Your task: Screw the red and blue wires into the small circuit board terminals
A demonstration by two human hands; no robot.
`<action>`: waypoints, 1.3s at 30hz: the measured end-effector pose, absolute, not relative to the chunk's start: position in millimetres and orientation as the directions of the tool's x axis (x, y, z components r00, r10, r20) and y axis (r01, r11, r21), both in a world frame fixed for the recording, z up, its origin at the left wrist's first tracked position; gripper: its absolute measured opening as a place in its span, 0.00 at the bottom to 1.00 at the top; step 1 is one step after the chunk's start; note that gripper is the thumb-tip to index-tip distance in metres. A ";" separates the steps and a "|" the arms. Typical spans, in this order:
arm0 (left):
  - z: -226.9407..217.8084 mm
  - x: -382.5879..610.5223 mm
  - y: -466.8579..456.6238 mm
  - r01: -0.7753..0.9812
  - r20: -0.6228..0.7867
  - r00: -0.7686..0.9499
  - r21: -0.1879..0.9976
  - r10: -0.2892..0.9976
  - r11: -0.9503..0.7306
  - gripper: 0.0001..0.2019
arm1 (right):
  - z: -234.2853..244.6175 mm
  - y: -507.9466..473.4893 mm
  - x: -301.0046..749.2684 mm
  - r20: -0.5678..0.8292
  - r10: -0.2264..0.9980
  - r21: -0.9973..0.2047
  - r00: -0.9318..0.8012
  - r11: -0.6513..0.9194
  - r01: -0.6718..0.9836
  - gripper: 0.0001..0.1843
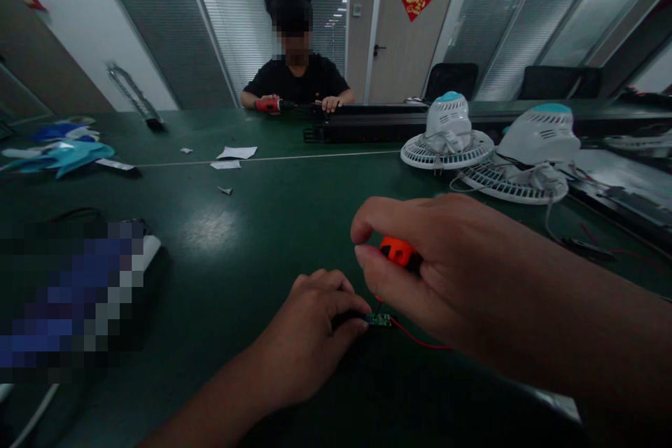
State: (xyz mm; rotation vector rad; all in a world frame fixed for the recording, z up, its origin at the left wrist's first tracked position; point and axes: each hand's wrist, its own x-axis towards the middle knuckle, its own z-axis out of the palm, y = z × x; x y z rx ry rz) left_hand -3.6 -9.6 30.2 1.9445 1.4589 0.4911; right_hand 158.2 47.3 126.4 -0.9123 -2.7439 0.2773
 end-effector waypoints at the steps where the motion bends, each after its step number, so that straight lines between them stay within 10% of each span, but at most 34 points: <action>1: 30.1 -3.5 -9.5 0.709 -0.076 0.304 0.683 0.949 -0.173 0.11 | 126.6 47.0 159.1 0.159 0.608 -0.247 -0.778 0.787 0.565 0.09; 11: 27.6 -3.4 -10.0 0.709 -0.078 0.288 0.687 0.955 -0.158 0.10 | 129.7 42.4 155.8 0.219 0.628 -0.195 -0.747 0.778 0.597 0.29; 19: 28.4 -4.2 -7.9 0.728 -0.072 0.308 0.659 0.949 -0.186 0.11 | 126.9 45.7 153.6 0.176 0.662 -0.175 -0.729 0.750 0.638 0.11; 39: 30.0 -3.3 -9.1 0.722 -0.086 0.287 0.674 0.954 -0.157 0.09 | 128.9 45.7 158.6 0.212 0.613 -0.223 -0.761 0.788 0.574 0.05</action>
